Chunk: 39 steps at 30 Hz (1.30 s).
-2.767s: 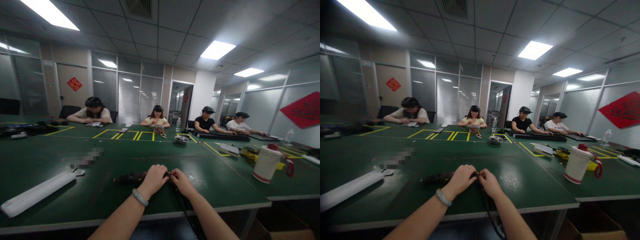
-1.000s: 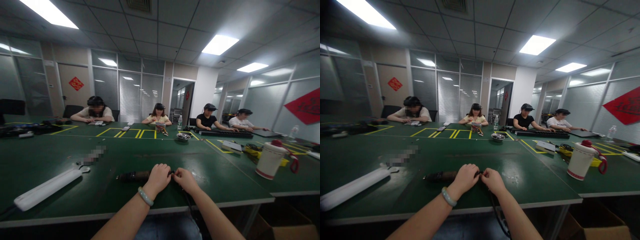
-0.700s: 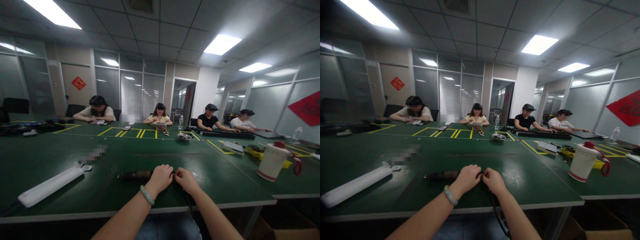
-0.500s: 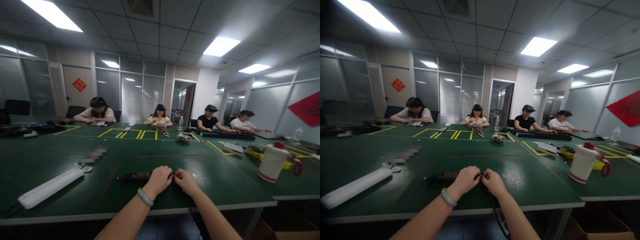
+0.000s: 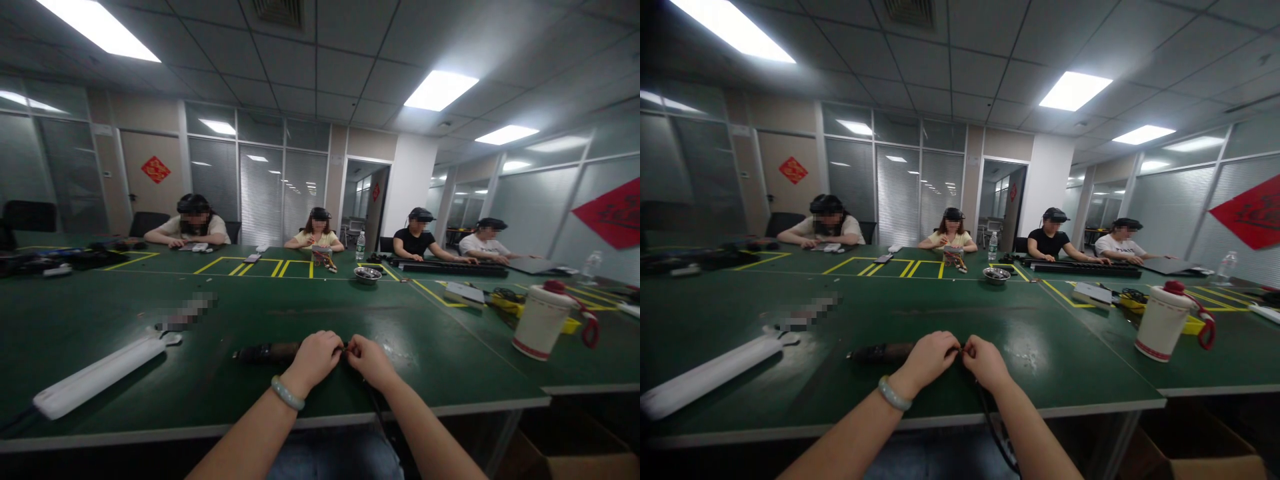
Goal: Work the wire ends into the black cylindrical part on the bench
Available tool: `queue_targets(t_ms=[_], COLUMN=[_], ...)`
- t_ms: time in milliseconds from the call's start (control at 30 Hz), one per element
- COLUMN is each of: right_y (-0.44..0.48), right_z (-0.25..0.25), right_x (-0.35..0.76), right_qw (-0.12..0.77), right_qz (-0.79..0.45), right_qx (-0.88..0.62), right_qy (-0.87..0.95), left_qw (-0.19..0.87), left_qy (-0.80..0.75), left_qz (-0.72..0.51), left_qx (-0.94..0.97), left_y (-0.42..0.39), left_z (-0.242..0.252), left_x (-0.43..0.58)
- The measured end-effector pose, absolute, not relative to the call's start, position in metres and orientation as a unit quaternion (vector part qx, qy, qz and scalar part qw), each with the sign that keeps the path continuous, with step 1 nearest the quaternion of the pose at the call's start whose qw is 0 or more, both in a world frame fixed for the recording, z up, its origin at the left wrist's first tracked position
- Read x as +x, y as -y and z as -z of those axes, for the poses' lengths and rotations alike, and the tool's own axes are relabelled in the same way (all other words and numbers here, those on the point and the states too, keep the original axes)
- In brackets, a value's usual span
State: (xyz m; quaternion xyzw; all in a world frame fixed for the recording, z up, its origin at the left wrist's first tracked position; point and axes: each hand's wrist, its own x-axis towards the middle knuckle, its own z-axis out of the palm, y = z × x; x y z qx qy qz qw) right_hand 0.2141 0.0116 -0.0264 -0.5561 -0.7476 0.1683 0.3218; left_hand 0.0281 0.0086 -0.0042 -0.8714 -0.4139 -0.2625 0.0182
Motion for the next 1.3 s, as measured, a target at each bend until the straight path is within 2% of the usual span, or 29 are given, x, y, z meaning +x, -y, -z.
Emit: queue_targets(t_ms=[667,833,1067,1300], right_y=[-0.0127,-0.0133,-0.0111,-0.0048], right_z=[0.0252,0.0251,0.0247,0.0199], right_x=[0.2096,0.2095,0.2103,0.2119], right_qw=[0.282,0.286,0.294,0.301], right_qz=[-0.159,-0.153,-0.204,-0.181], right_qx=[-0.583,-0.59,-0.573,-0.568], right_qy=[0.745,0.739,0.738,0.744], left_qw=[0.06,0.071,0.062,0.058], left_qy=[0.415,0.418,0.438,0.436], left_qz=[0.21,0.196,0.188,0.213], left_qx=[-0.883,-0.884,-0.877,-0.872], left_y=[-0.0078,-0.008,-0.0064,-0.0073], left_z=[0.0006,-0.0009,-0.0025,0.0003], left_x=[0.0316,0.0341,0.0343,0.0336])
